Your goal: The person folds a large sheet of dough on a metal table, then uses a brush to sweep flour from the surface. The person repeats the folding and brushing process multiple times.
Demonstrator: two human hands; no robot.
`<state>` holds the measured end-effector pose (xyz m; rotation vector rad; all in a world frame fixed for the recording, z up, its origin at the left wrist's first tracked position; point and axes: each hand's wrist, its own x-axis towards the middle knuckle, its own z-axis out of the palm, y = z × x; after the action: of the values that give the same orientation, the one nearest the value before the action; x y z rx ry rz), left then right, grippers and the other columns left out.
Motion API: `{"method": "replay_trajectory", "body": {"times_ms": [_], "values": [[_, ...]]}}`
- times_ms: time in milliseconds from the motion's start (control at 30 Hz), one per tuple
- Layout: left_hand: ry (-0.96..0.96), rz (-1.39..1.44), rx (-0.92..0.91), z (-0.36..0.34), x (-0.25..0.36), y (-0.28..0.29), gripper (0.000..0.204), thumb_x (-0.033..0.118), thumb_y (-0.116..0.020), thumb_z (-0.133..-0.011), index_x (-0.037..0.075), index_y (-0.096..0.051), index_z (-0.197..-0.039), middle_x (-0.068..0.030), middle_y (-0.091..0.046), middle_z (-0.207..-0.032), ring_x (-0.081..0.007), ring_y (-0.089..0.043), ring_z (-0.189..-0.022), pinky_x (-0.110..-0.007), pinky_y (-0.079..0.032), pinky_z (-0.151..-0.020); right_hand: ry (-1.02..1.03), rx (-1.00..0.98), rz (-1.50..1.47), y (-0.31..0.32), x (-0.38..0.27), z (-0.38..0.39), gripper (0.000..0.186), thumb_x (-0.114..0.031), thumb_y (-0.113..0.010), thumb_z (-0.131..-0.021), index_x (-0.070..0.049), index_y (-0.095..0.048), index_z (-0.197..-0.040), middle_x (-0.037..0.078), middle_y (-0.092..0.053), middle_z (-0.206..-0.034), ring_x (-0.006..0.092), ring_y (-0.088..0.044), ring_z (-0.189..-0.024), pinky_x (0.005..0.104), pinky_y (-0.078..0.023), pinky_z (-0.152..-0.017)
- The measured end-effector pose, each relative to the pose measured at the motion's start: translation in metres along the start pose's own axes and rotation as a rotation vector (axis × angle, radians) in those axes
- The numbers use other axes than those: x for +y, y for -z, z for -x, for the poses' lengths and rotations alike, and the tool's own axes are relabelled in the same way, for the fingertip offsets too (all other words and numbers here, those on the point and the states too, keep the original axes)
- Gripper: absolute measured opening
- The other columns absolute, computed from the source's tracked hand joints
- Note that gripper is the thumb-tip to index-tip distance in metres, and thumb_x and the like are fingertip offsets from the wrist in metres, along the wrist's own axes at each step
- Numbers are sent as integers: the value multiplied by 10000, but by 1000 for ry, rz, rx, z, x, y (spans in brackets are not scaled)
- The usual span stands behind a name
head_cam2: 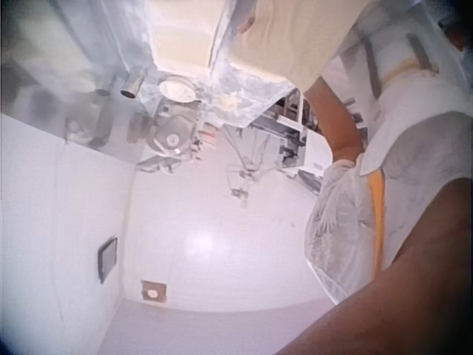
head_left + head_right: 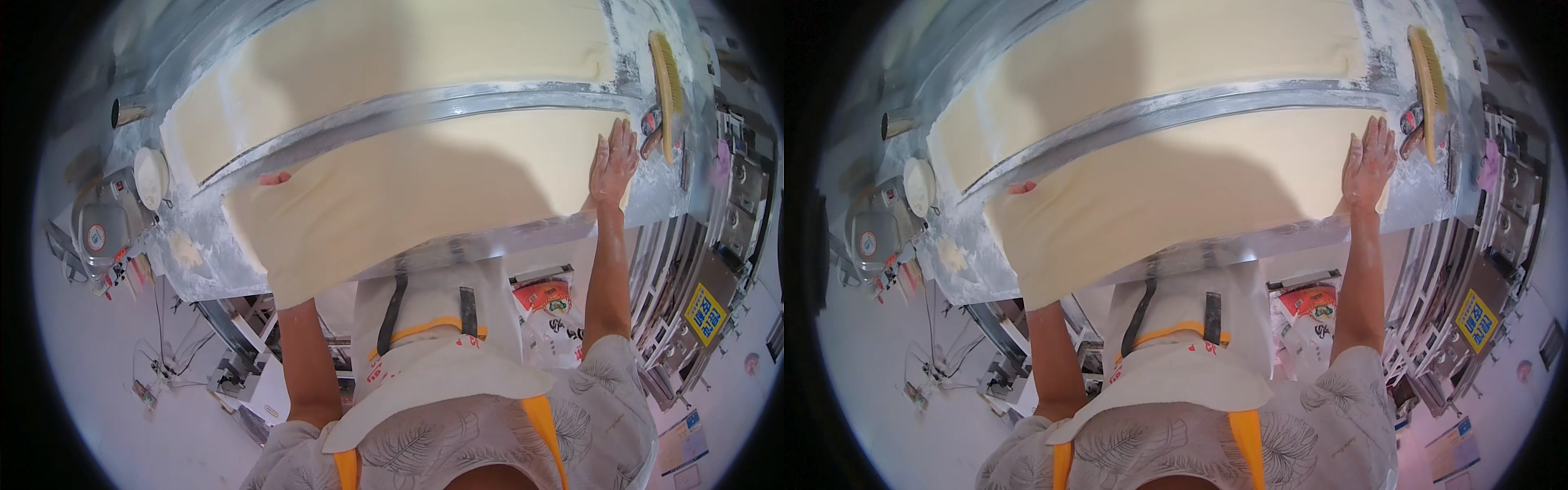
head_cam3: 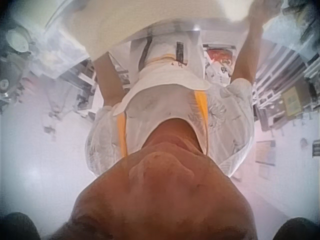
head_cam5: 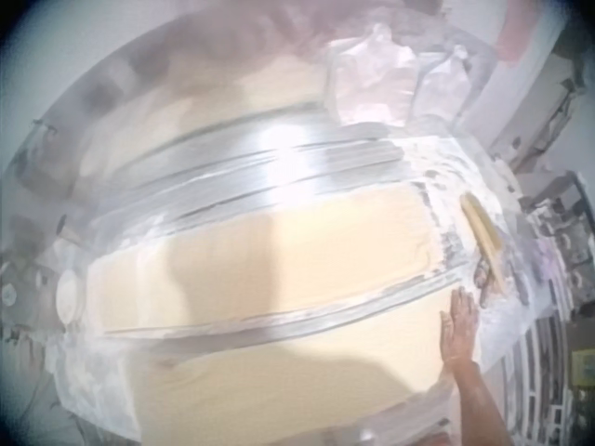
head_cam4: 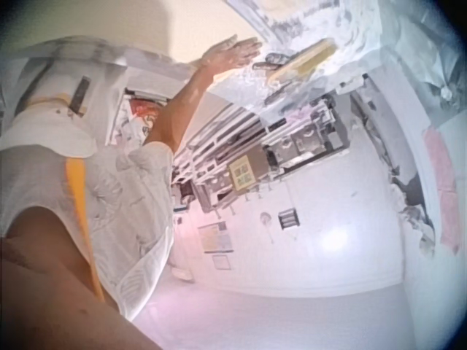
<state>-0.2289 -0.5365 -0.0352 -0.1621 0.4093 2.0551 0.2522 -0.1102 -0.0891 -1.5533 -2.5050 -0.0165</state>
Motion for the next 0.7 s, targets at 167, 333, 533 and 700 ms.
{"method": "replay_trajectory", "body": {"times_ms": [167,333,533,700], "values": [[-63,46,-7,11,7,8,560,342,-455,-1159,65,-388,-1641,-112,-460,-1661,-259,-403,-1561,-423,-338,-1288,-24,57,11,12,-14,4,611,-422,-440,-1152,-53,-430,-1639,223,-432,-1674,463,-357,-1549,564,-244,-1277],[-168,115,35,37,18,17,570,363,-449,-1160,57,-392,-1637,-119,-463,-1660,-269,-407,-1558,-435,-344,-1285,88,15,-424,46,-110,22,553,-349,-543,-1127,-14,-505,-1566,230,-533,-1574,411,-453,-1481,510,-305,-1260],[-167,271,36,54,9,31,582,388,-442,-1161,48,-397,-1631,-126,-466,-1659,-281,-412,-1556,-449,-350,-1281,679,-608,-921,119,-413,-18,463,-384,-606,-1079,-73,-639,-1421,218,-648,-1407,428,-598,-1297,487,-466,-1142],[-70,456,-66,45,-1,9,595,409,-436,-1161,41,-401,-1626,-133,-469,-1658,-292,-417,-1553,-461,-355,-1278,642,-1278,-516,94,-570,-47,656,-599,-572,-1067,-13,-718,-1322,174,-735,-1239,331,-670,-1191,396,-488,-1065]]}}
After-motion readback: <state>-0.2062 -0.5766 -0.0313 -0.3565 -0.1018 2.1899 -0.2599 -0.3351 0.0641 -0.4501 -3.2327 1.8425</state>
